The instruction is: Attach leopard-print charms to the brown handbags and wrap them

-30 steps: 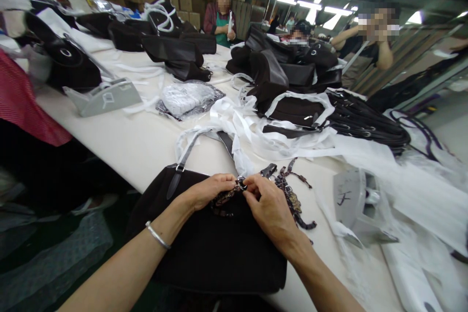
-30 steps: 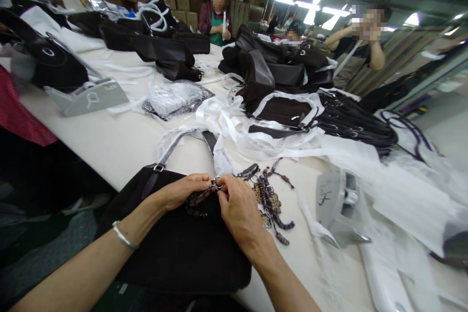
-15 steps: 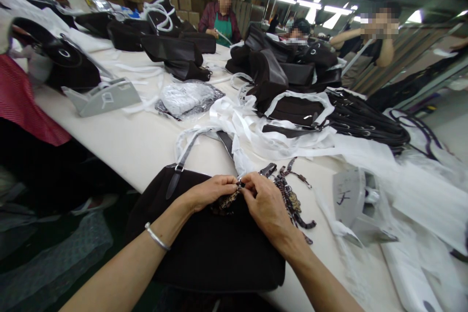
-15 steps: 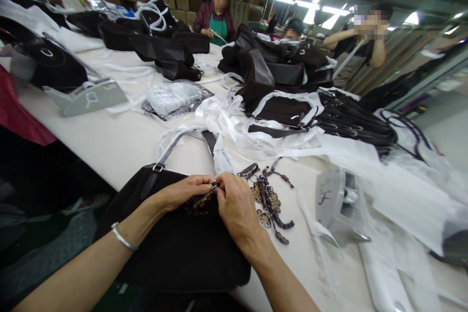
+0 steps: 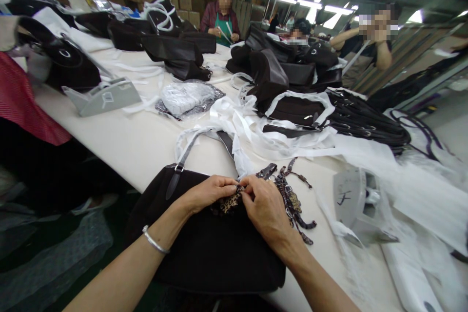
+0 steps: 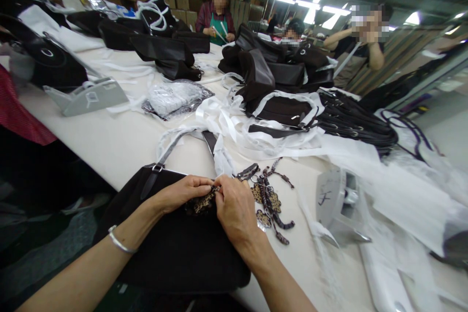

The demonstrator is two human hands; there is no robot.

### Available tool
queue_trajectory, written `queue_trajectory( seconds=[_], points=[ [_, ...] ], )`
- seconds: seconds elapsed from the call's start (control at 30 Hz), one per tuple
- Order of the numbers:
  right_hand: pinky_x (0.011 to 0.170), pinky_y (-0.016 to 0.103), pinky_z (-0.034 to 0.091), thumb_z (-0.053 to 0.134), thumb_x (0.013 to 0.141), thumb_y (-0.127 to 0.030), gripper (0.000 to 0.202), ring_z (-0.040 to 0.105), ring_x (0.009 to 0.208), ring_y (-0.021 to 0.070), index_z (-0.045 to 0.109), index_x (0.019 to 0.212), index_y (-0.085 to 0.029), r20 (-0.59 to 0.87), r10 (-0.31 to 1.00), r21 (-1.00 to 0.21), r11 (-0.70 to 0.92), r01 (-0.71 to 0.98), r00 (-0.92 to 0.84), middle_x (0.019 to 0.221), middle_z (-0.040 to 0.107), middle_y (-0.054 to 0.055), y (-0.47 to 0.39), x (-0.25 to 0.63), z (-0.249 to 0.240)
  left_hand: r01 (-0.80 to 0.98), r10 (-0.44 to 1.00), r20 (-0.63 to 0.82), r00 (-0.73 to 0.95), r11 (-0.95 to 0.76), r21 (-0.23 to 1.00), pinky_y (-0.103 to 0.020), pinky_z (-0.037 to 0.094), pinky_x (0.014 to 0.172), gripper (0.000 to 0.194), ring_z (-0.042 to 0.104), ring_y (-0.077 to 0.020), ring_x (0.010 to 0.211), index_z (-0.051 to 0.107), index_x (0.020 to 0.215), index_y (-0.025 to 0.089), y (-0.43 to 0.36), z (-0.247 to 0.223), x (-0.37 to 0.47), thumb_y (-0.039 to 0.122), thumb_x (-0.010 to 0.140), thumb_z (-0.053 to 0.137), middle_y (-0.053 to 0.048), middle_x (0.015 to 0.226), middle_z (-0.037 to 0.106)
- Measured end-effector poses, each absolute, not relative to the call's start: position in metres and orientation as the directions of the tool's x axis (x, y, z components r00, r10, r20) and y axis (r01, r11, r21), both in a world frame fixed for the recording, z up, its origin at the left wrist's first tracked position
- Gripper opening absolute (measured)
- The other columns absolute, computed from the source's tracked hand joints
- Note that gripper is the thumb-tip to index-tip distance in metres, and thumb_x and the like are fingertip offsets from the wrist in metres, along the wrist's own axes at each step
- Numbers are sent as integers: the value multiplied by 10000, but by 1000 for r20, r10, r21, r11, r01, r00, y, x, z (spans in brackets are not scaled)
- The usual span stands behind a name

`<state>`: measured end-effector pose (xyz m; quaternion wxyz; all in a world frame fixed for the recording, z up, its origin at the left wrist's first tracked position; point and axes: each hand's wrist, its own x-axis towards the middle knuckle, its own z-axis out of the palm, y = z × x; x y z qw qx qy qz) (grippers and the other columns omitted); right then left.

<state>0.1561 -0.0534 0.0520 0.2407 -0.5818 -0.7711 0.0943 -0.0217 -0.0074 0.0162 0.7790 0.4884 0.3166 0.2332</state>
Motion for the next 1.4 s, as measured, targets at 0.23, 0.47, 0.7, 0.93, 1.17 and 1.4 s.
queue_trajectory(
  seconds=[0.23,0.47,0.7,0.93,1.17,1.4],
  points=[
    [747,309,313,603,827,-119,138,563,731,170,608,912,-228,263,942,-433,308,847,-208,771,644,-18,-54,156,51,-97,684,-265,680,442,892,-219,364,645,410,499,-104,652,699,972,116,-7,10,-23,491,808,695,-26,786,636],
    [754,309,323,589,796,-81,196,563,717,161,617,922,-228,247,953,-461,277,843,-177,739,630,-30,-54,155,55,-96,713,-291,638,449,888,-236,401,693,401,558,-119,685,689,1035,138,-6,10,-24,453,788,717,-35,838,673],
    [763,306,357,582,755,-65,235,575,710,158,629,917,-229,183,973,-551,221,805,-141,698,634,-41,-53,158,58,-16,768,-288,572,362,932,-234,396,676,373,539,-111,667,685,973,120,-4,22,-23,428,764,719,-14,791,651],
    [714,284,373,599,744,-57,215,571,672,147,611,879,-224,95,987,-605,163,779,-133,679,630,-52,-52,161,67,16,762,-277,585,330,944,-236,395,675,339,536,-111,666,678,989,135,-4,22,-24,399,776,697,-6,795,650],
    [771,310,358,620,790,-91,158,574,748,166,599,875,-222,167,971,-529,234,816,-170,774,659,-26,-54,161,59,76,767,-309,563,324,943,-246,399,689,342,545,-122,674,686,1006,129,-6,30,-25,367,759,697,-17,804,668],
    [749,308,346,578,773,-78,167,560,734,169,604,857,-220,181,968,-486,242,840,-174,754,645,-17,-57,161,60,101,782,-332,528,330,938,-248,398,658,362,548,-132,663,683,1004,122,-6,27,-21,363,734,692,-17,776,661]
  ],
)
